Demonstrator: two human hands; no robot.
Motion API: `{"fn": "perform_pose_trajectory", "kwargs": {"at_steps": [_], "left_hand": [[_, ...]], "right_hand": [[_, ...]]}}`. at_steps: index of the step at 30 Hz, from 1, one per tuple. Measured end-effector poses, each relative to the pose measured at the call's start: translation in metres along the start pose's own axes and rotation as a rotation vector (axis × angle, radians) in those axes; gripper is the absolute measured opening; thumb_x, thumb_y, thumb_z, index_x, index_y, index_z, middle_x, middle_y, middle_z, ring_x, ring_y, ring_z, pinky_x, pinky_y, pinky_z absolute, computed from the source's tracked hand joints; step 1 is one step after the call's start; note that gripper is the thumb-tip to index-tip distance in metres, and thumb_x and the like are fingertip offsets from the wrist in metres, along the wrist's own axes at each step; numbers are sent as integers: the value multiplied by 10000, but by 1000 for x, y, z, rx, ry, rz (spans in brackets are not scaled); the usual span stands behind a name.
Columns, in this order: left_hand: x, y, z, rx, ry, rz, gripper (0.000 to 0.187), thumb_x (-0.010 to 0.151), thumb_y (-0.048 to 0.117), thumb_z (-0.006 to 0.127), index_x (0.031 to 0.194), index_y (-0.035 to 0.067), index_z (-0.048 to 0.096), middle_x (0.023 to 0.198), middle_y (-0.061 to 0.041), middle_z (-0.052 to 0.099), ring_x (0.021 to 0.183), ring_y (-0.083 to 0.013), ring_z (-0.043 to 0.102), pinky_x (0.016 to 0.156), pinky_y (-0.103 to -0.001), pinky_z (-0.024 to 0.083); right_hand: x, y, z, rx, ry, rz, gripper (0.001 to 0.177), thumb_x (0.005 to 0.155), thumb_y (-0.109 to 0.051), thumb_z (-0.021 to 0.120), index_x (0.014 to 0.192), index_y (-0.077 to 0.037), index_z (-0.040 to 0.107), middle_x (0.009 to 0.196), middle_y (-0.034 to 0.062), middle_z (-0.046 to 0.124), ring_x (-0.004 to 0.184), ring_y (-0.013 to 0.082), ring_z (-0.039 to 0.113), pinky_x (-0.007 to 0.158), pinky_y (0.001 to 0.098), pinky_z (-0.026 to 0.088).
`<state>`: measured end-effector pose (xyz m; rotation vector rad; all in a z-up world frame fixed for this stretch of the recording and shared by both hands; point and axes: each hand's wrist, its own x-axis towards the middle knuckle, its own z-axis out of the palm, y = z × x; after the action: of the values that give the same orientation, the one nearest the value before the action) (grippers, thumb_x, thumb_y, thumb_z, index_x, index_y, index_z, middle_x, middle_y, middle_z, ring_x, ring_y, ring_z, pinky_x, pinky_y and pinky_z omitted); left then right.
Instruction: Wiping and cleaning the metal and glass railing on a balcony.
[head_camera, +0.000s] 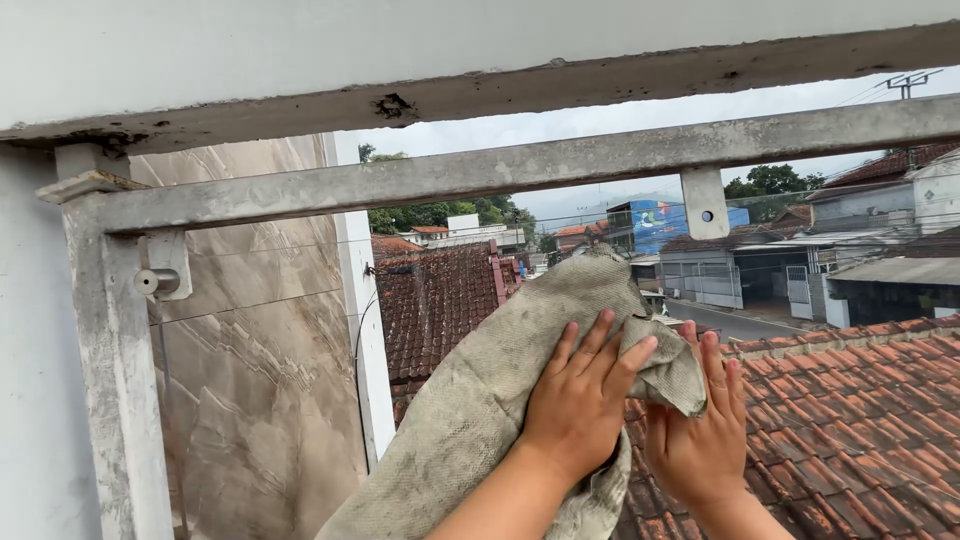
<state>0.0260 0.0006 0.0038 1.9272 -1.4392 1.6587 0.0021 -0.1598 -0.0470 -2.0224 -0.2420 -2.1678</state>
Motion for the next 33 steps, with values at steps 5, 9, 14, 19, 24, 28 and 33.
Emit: {"fn": "perform_pose_trajectory", "kwargs": {"at_steps": [5,9,14,19,24,28,33], "left_hand": [[6,-27,-43,124,57,-5,469,974,109,546,1434,198,557,1597,-133,484,1555,-320,341,1270,-542,203],[-2,-61,-88,236,107,-72,432,950,83,545,1344,229,644,1590,-102,478,1537,-313,344,1249,-552,216],[-41,-114,-153,361,153,-208,486,902,72,563,1354,236,632,1561,-160,472,1529,-341,334,1245,-578,215],[-100,-159,-208,468,241,-340,505,907,51,556,1382,215,613,1556,-261,447,1537,-380,319,1255,-593,217],[-136,-177,-237,504,286,-485,525,919,13,529,1407,194,598,1533,-291,460,1543,-400,295,1246,-614,219],[-134,-175,-232,484,316,-503,522,902,1,529,1388,177,601,1525,-294,457,1541,-419,274,1239,-631,207],[-112,-160,-210,417,450,-590,487,918,-47,493,1360,130,595,1531,-299,459,1552,-452,256,1253,-620,205]], "right_hand": [[2,0,-1,-5,-30,12,644,1018,-353,339,1582,-43,323,1673,159,286,1573,328,200,1269,504,94],[2,-2,-3,-17,-48,31,644,1060,-396,303,1602,-47,297,1682,154,274,1584,314,187,1281,493,82],[1,-1,-7,-24,-56,33,648,1068,-405,292,1607,-46,303,1688,154,266,1588,322,186,1280,498,83],[0,4,-7,-12,-52,25,646,1079,-405,296,1612,-40,310,1699,150,264,1598,329,188,1290,502,88],[11,-8,-20,-1,-18,31,625,1061,-389,374,1558,-10,383,1631,185,370,1536,375,279,1241,530,152],[27,5,-13,-48,-10,28,542,1078,-375,436,1495,-28,434,1537,160,438,1449,342,345,1205,498,208],[41,-8,-1,-9,-32,-6,606,1095,-352,410,1589,-3,377,1655,201,372,1574,388,273,1276,532,159]]}}
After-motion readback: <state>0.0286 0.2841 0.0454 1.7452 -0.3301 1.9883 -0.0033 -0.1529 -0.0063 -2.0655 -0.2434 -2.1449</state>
